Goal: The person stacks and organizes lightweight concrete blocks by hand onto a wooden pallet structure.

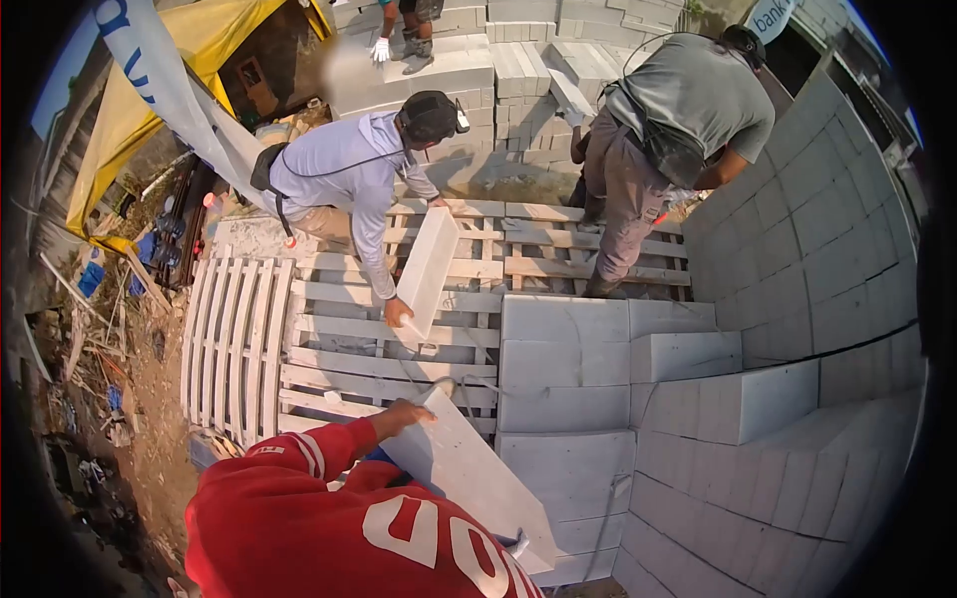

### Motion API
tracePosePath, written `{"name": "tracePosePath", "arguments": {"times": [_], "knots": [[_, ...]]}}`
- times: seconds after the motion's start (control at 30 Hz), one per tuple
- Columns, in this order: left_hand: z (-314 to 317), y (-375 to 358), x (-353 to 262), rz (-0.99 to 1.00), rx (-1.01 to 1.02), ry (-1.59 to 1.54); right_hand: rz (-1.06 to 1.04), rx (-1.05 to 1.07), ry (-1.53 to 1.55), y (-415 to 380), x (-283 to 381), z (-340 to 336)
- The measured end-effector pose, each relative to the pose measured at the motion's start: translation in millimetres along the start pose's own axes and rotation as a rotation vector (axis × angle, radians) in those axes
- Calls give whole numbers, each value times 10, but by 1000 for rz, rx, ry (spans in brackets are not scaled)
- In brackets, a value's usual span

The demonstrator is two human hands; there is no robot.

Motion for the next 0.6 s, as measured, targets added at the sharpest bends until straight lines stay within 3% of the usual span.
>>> {"name": "tracePosePath", "arguments": {"times": [0.07,0.1,0.17,0.2,0.23,0.3,0.43,0.6], "knots": [[68,114,80,-112,1,111,-27,-36,-3,-65,21,-121],[179,411,88,193,110,306,-45,-51,-3,-95,35,-169],[269,425,67,240,131,208,-72,-90,3,-145,42,-276],[253,260,10,-27,29,-61,-82,-107,14,-172,24,-301],[300,228,66,-42,54,-43,-96,-128,17,-204,37,-304],[288,232,13,88,35,-65,-101,-153,29,-258,36,-272],[195,-616,-529,206,8,-134,-27,-127,39,57,19,-426],[187,-333,-318,159,45,-109,48,38,9,590,10,-619]]}}
Point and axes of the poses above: each hand's wrist, its own y-axis towards the middle knuckle, its own z-axis out of the palm, x = y × z, the point moved 7 cm from there along y, towards the middle knuckle, and after that the axes turned 1 degree about z, right-handed, at the moved point
